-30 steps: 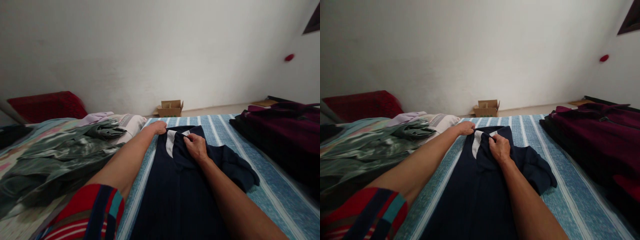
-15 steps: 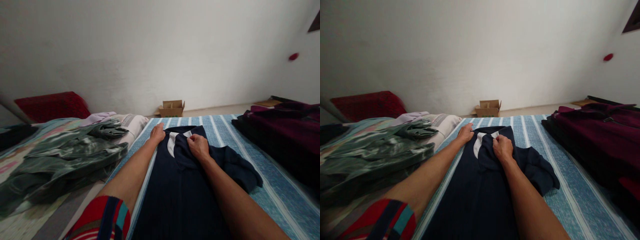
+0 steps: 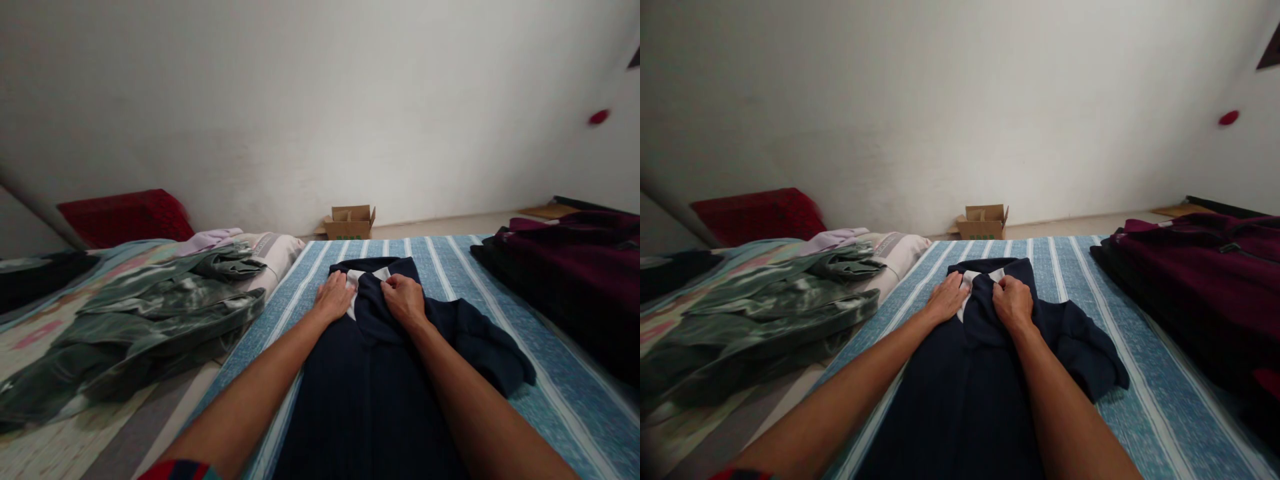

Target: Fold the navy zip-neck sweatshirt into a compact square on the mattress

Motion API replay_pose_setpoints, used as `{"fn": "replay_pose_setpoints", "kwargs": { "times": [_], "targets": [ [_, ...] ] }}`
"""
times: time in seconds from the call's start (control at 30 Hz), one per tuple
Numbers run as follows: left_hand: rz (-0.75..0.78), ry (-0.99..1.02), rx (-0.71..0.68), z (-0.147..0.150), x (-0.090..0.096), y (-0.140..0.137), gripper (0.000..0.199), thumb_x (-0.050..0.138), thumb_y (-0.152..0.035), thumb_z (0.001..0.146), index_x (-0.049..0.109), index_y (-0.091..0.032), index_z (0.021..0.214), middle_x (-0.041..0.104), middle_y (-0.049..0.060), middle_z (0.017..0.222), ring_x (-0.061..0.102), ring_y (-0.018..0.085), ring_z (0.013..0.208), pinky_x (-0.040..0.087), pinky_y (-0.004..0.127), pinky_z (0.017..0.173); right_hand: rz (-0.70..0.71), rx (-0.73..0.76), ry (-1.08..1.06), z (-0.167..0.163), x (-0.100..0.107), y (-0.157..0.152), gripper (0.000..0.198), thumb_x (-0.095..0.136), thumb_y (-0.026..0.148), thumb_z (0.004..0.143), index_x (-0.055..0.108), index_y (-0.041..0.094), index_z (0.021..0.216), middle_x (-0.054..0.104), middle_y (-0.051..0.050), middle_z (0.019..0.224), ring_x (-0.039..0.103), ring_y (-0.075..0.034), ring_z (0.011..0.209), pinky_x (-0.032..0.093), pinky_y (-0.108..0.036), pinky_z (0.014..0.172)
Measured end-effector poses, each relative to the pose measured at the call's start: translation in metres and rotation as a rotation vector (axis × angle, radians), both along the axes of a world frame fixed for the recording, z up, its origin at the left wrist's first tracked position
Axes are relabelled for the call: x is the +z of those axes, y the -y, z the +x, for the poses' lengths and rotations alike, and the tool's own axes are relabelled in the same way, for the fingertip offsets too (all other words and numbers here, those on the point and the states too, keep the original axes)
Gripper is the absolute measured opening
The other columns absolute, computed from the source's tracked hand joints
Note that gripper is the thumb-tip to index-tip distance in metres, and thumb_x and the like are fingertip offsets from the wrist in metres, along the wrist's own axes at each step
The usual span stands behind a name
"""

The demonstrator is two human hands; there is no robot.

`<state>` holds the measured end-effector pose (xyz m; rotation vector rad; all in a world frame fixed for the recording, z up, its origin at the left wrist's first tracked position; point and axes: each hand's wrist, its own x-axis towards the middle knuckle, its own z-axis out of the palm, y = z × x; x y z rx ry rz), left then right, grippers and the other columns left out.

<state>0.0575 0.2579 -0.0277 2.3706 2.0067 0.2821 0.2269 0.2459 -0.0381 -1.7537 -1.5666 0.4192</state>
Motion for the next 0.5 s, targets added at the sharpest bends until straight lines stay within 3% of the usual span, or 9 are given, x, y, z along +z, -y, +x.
{"fn": "replay_pose_setpoints", "kwargs": {
  "times": [0.13, 0.5],
  "targets": [
    [-0.137, -0.007, 0.068, 0.001, -0.005, 0.000, 0.053, 0.025, -0.041, 0.092, 0.025, -0.015, 0.139, 0.017, 0.015, 0.151, 0.014, 0.025, 0.138, 0.020, 0.051, 0.106, 0.001, 0.005, 0.007, 0.001, -0.001, -0.001, 0.019, 0.052, 0.031, 0.078, 0.068, 0.021, 0.073, 0.068, -0.004, 0.073, 0.061, -0.019, 0.072, 0.040, -0.026, 0.065],
    [-0.174, -0.030, 0.058, 0.001, -0.010, -0.007, 0.058, 0.018, -0.048, 0.091, 0.021, -0.018, 0.141, 0.014, 0.012, 0.152, 0.011, 0.026, 0.139, 0.015, 0.057, 0.106, 0.000, -0.004, 0.014, 0.005, -0.004, -0.003, 0.021, 0.052, 0.032, 0.079, 0.068, 0.020, 0.074, 0.069, -0.006, 0.077, 0.062, -0.020, 0.076, 0.041, -0.026, 0.068]
  ]
}}
